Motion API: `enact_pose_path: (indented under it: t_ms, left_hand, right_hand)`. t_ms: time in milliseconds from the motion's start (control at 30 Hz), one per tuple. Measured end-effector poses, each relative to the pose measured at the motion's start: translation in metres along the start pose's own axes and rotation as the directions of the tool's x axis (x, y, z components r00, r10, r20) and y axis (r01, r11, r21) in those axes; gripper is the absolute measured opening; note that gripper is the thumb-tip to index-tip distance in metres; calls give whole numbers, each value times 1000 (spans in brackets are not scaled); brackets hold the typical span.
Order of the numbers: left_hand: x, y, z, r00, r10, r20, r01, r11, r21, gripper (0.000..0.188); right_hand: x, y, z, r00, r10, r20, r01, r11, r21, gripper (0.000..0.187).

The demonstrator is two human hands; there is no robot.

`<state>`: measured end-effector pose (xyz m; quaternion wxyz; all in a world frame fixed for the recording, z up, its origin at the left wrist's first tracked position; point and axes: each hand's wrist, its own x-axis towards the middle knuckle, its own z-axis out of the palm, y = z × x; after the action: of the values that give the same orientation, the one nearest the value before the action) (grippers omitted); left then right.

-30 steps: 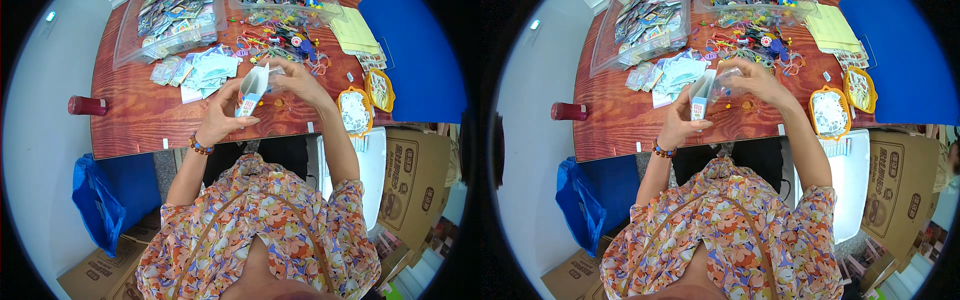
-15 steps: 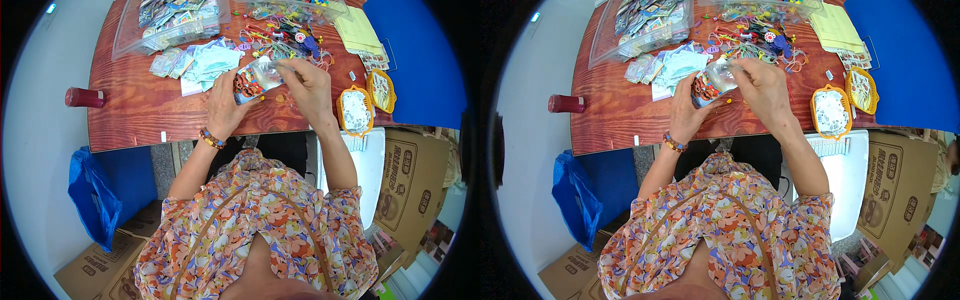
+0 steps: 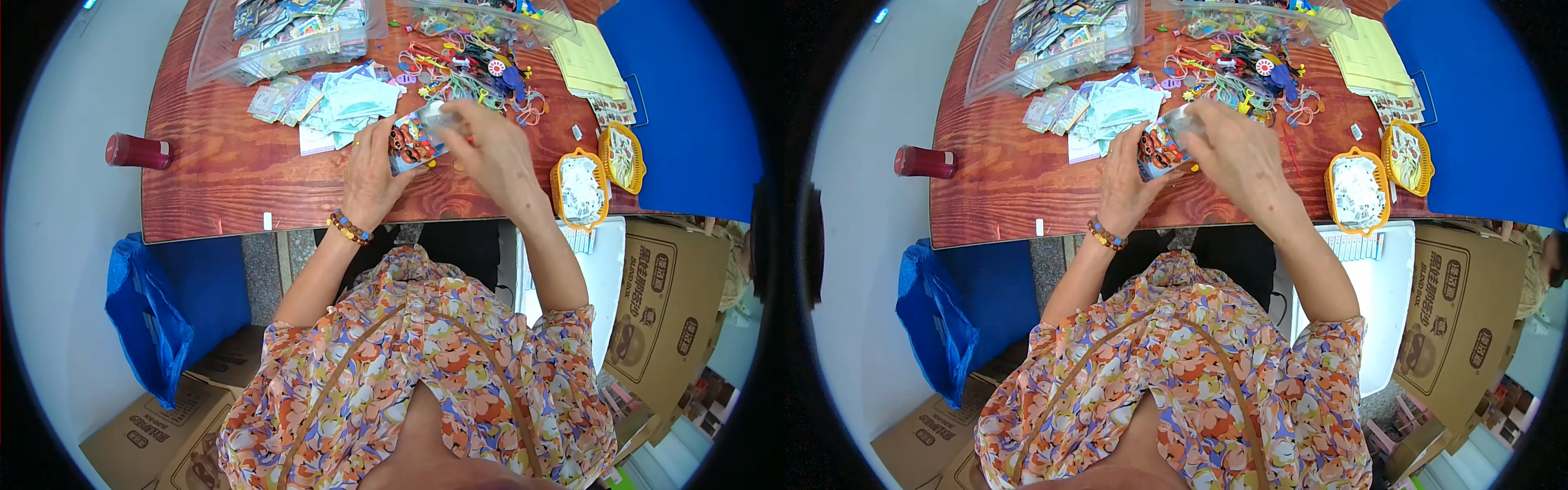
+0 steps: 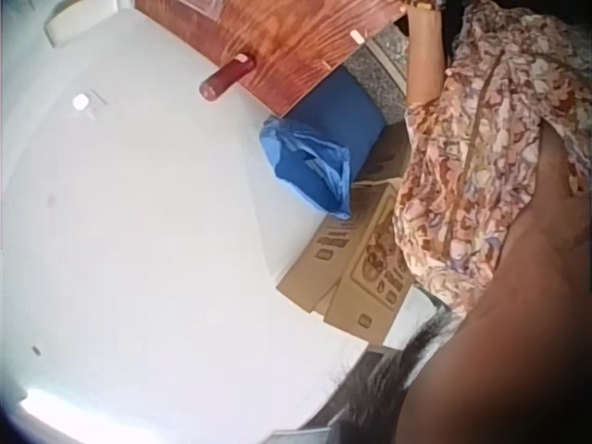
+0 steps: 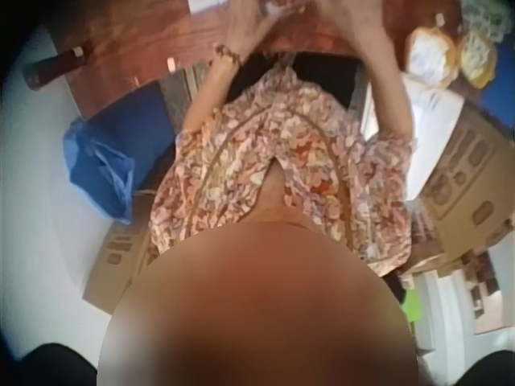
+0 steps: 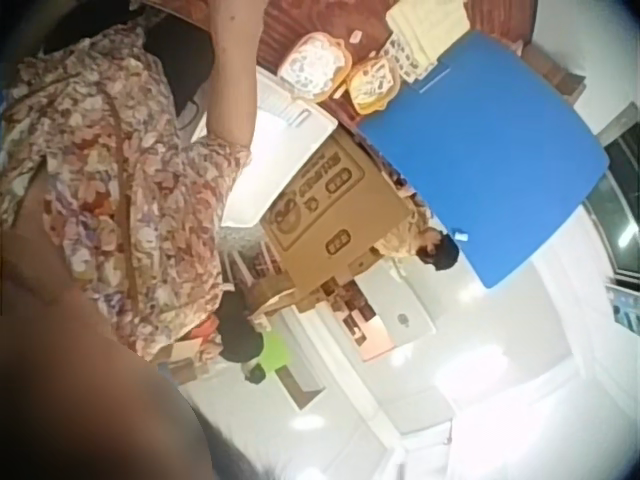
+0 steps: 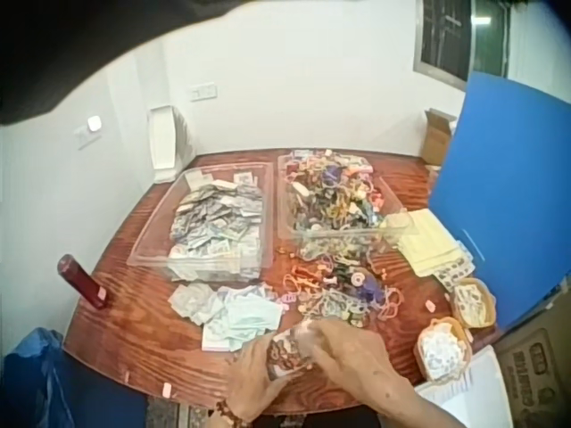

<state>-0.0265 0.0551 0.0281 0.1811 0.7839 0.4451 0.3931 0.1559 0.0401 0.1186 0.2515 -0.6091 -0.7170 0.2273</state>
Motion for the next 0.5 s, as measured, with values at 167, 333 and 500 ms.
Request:
enact_pose_path:
  t_ms: [167,333,500]
  left_hand:
    - [2,4,2,999,-4,38,4,1000,-16,85]
    - [0,2,10,997,-28,70,31,999,-34,84]
    - [-3,-4,10,997,-51,57,53,998,-36,84]
  right_hand:
    - [8,16,4,991,-92,-92,80,988,-131,19]
    - [20,18,17,995,-53,84,78,937,-340,15]
    - [11,15,13,978,-181,-101,154,961,-231,14]
